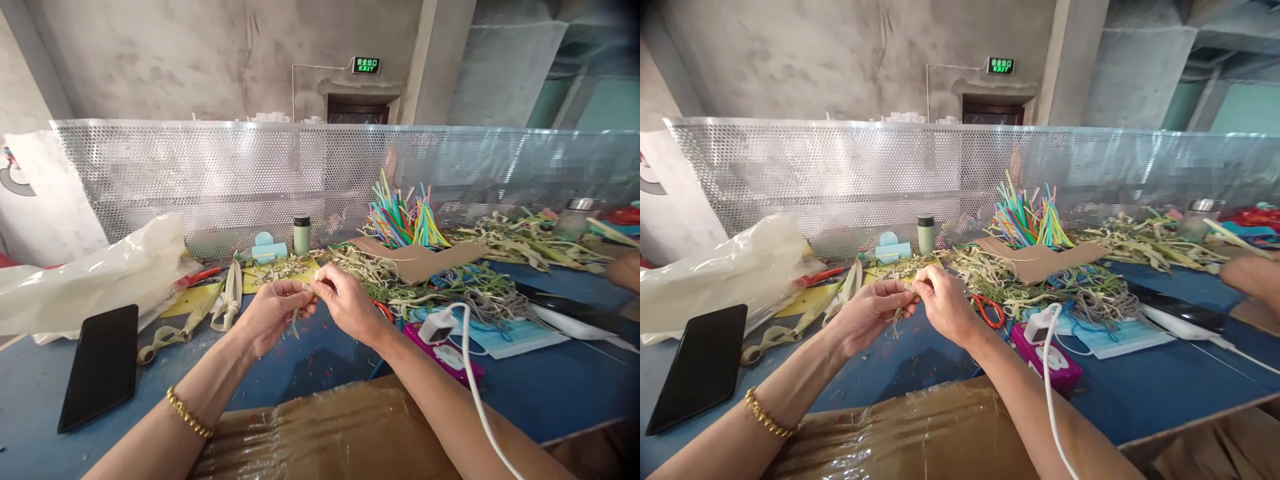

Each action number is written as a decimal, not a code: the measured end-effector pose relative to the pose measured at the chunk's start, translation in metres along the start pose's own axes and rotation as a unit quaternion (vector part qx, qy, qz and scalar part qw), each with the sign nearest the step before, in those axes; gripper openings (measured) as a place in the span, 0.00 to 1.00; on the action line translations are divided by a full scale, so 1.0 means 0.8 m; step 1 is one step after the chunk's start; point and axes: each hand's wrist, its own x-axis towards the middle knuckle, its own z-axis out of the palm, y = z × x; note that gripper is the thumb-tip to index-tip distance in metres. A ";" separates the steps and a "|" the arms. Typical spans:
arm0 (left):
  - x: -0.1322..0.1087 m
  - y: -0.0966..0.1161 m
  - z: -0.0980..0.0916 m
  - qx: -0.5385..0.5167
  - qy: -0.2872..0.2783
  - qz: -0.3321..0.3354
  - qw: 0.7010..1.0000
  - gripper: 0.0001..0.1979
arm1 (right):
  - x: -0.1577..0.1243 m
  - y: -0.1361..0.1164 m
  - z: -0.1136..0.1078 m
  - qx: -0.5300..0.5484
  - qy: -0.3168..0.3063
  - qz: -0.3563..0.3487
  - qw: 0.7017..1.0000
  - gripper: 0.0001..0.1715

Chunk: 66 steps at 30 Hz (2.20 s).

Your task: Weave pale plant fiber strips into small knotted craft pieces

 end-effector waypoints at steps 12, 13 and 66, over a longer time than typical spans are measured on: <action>-0.005 0.001 0.006 0.014 0.056 0.045 0.997 0.09 | -0.001 -0.004 0.004 0.004 -0.007 0.009 1.000 0.09; -0.004 -0.001 0.007 0.018 0.065 0.051 0.996 0.09 | -0.001 -0.004 0.004 0.003 -0.007 0.011 1.000 0.08; 0.004 -0.005 -0.005 0.094 0.127 0.059 0.986 0.12 | 0.001 0.011 0.014 0.103 -0.021 0.098 0.990 0.10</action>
